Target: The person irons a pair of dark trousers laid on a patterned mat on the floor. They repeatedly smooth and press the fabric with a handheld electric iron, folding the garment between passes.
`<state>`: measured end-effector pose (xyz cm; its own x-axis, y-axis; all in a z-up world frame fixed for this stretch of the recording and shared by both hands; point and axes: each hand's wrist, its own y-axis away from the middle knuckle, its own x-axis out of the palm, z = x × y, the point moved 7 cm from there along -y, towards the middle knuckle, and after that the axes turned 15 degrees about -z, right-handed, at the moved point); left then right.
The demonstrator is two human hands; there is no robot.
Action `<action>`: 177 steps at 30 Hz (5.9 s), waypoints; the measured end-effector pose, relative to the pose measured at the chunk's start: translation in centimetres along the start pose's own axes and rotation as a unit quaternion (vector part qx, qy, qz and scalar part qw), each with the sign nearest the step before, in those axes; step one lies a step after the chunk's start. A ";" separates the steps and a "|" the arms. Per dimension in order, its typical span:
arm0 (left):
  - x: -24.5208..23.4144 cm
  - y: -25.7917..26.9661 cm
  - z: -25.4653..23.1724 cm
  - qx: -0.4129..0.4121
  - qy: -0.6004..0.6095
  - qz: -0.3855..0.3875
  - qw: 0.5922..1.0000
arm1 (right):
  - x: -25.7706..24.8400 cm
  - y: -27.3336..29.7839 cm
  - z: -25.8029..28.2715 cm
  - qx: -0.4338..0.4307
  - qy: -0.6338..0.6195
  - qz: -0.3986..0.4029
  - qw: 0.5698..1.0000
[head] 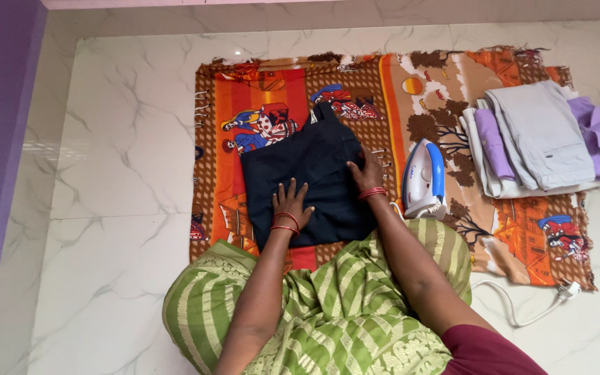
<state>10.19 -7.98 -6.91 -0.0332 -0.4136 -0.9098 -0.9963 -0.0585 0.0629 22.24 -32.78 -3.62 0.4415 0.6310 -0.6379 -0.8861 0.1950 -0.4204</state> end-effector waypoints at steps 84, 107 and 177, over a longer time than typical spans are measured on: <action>-4.9 0.1 -0.1 -0.099 -0.034 -0.017 0.994 | 2.8 4.3 8.8 -0.148 0.197 0.081 0.966; -6.3 3.7 7.6 -0.268 0.034 -0.099 0.958 | -11.3 6.8 -3.4 0.055 0.230 0.284 0.929; -0.5 6.5 5.1 -0.188 -0.078 0.045 0.978 | -9.0 8.0 7.0 0.032 0.052 0.248 0.967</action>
<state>3.32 -3.54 -8.17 -0.1606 -0.2915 -0.9430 -0.8905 -0.3693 0.2658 10.14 -31.60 3.29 -0.0315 0.5799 -0.8141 -0.9979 -0.0642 -0.0071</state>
